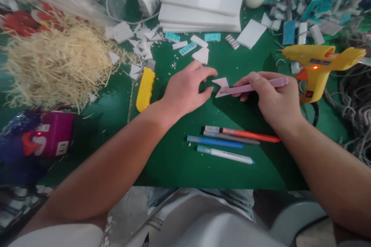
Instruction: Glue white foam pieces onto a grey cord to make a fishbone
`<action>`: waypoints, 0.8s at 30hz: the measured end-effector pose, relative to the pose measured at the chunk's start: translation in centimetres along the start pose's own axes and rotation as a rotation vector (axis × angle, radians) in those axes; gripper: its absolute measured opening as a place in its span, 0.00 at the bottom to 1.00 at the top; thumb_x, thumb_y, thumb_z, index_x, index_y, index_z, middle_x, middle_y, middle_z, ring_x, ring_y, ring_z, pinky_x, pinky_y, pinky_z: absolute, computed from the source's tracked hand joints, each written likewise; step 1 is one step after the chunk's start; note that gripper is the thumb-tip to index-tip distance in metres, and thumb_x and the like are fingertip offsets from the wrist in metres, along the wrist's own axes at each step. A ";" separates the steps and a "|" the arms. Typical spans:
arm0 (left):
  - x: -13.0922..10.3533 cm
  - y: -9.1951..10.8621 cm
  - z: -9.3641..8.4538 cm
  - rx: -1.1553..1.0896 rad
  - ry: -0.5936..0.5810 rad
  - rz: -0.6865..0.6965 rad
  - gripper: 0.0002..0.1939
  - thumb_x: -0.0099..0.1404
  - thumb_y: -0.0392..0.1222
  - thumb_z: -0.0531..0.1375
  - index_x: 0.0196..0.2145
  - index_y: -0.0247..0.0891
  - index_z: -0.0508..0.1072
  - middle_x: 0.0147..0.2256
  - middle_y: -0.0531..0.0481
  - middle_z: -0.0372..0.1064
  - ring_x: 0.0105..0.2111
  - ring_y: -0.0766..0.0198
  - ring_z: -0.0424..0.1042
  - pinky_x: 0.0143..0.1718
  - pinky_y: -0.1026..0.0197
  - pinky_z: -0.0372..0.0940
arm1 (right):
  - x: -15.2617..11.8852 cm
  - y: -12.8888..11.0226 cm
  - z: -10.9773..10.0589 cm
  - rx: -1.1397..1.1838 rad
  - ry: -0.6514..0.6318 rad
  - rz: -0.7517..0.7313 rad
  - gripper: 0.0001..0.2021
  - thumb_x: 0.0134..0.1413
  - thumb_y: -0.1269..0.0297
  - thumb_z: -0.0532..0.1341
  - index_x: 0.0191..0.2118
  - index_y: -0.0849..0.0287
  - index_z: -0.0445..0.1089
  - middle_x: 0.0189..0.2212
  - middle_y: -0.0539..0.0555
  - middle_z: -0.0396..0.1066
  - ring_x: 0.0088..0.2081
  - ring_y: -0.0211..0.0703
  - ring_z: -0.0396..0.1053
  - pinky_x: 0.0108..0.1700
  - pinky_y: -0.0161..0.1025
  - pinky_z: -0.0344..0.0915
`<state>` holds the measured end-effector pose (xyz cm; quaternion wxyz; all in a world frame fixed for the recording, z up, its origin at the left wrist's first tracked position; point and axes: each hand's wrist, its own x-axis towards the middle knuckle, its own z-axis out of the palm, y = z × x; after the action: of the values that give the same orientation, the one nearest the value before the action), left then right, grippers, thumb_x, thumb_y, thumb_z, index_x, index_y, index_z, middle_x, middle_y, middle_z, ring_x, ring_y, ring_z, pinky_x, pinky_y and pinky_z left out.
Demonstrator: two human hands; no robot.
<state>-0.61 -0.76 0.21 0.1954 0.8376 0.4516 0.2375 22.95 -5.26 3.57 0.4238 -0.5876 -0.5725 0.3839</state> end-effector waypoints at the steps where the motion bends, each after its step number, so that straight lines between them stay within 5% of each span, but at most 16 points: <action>1: 0.1 0.0 0.1 0.005 -0.006 0.011 0.16 0.74 0.35 0.67 0.57 0.42 0.85 0.51 0.48 0.80 0.41 0.63 0.79 0.37 0.62 0.68 | 0.0 0.0 0.0 -0.010 -0.002 -0.001 0.16 0.71 0.53 0.71 0.31 0.51 0.86 0.24 0.50 0.81 0.26 0.41 0.76 0.32 0.39 0.74; 11: 0.5 -0.6 0.3 -0.058 -0.003 0.047 0.09 0.73 0.33 0.65 0.47 0.39 0.85 0.46 0.48 0.79 0.39 0.63 0.77 0.39 0.62 0.69 | 0.0 0.3 -0.1 -0.027 -0.032 -0.070 0.18 0.70 0.50 0.72 0.29 0.49 0.86 0.23 0.50 0.79 0.24 0.41 0.75 0.30 0.40 0.73; 24: 0.5 -0.3 0.3 -0.058 -0.007 0.032 0.10 0.72 0.30 0.66 0.47 0.40 0.84 0.47 0.49 0.80 0.42 0.63 0.80 0.43 0.62 0.71 | 0.0 0.5 -0.2 -0.081 -0.071 -0.066 0.21 0.71 0.45 0.72 0.27 0.47 0.85 0.24 0.51 0.82 0.24 0.43 0.76 0.29 0.41 0.73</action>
<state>-0.45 -0.21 -0.11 0.2171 0.8395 0.4304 0.2507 23.33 -5.26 3.21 0.3917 -0.5711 -0.6212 0.3667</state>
